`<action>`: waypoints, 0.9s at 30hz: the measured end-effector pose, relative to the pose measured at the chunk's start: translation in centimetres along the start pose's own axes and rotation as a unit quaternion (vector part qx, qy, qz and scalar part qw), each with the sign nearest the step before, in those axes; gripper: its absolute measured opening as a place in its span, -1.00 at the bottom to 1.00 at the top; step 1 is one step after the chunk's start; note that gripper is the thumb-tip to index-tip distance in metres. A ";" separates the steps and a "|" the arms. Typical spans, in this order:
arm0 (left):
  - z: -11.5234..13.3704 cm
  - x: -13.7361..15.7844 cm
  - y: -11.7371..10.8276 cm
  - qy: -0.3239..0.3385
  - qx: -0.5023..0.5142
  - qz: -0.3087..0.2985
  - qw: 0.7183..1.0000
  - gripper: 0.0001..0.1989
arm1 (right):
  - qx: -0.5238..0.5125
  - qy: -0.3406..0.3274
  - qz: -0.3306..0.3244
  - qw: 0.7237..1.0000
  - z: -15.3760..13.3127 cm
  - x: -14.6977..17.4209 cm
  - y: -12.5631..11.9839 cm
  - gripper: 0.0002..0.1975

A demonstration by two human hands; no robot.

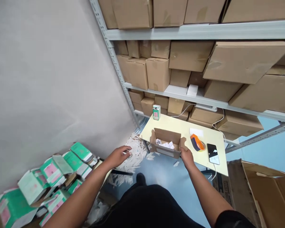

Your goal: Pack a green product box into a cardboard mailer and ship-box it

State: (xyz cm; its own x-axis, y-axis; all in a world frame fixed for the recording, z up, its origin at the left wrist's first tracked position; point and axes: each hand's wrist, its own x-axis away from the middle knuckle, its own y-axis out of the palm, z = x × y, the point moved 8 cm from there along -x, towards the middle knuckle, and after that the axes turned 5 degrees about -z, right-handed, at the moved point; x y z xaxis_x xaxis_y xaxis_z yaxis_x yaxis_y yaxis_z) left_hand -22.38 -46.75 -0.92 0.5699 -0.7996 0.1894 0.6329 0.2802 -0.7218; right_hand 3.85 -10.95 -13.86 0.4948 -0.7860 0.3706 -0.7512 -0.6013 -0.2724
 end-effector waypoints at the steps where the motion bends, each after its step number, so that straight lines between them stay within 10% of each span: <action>1: -0.4 -2.0 0.2 -0.003 -0.007 -0.024 1.000 -0.68 | -0.020 0.025 0.012 0.999 0.3 -1.5 -0.3 -0.51; 10: -1.7 -24.2 -1.2 0.040 -0.100 -0.056 0.993 -0.62 | -0.111 0.086 0.050 0.989 -1.8 -13.3 2.7 -0.54; 18: 3.7 -42.9 -2.2 0.137 -0.156 0.075 0.975 -0.46 | -0.119 0.082 0.065 0.987 -1.7 -14.2 3.3 -0.35; 27: 2.4 -48.6 2.6 0.051 -0.205 0.028 0.977 -0.53 | -0.060 0.116 0.143 0.981 -1.5 -10.9 -0.2 -0.33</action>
State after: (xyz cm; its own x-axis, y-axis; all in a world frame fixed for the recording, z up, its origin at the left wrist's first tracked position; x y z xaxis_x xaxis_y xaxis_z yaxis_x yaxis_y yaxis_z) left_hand -47.22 -5.87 -10.39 0.5298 -0.8434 0.0897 0.3263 0.1051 -0.9394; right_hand -2.07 -2.09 -16.51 0.1536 -0.8578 0.4904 -0.8979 -0.3283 -0.2931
